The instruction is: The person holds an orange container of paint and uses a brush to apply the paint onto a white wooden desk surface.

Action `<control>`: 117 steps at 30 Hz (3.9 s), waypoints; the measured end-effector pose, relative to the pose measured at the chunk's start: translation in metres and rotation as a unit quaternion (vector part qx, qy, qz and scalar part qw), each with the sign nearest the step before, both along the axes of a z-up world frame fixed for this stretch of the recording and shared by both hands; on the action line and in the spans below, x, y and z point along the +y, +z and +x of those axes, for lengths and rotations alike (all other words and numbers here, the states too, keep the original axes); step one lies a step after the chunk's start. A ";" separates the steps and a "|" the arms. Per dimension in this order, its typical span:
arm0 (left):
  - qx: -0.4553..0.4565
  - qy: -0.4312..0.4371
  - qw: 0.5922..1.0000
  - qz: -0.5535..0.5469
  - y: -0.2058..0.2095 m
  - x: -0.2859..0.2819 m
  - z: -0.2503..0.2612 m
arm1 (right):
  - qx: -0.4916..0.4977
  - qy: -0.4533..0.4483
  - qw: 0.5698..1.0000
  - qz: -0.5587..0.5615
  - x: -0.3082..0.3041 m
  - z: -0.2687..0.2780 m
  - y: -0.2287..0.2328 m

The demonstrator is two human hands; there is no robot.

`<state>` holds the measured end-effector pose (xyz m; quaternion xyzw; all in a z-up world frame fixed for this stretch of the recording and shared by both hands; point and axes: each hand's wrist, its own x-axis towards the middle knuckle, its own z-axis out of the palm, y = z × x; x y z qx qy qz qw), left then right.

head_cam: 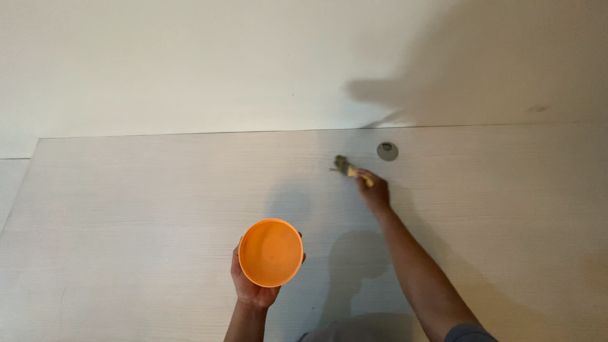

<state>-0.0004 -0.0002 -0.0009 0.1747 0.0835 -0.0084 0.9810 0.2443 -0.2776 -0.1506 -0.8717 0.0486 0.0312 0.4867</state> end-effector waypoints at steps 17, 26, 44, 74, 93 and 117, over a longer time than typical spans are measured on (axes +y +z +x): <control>-0.055 0.007 0.998 -0.002 -0.015 -0.011 0.009 | -0.124 0.032 0.992 -0.020 0.049 0.041 -0.024; -0.089 -0.012 0.996 -0.029 -0.021 -0.016 0.022 | -0.103 -0.018 0.994 -0.030 -0.014 0.060 -0.026; -0.072 0.010 0.997 0.009 -0.032 -0.022 0.024 | -0.216 0.101 0.969 -0.069 0.053 0.092 -0.032; -0.095 0.010 0.995 0.007 -0.027 -0.017 0.014 | -0.188 0.140 0.972 -0.029 0.054 0.087 -0.035; -0.118 -0.013 0.992 -0.032 -0.009 -0.006 0.004 | -0.099 -0.037 0.978 -0.181 -0.004 0.052 -0.025; -0.103 0.002 0.995 -0.009 0.011 0.004 -0.014 | -0.171 -0.098 0.964 -0.180 -0.014 0.020 -0.026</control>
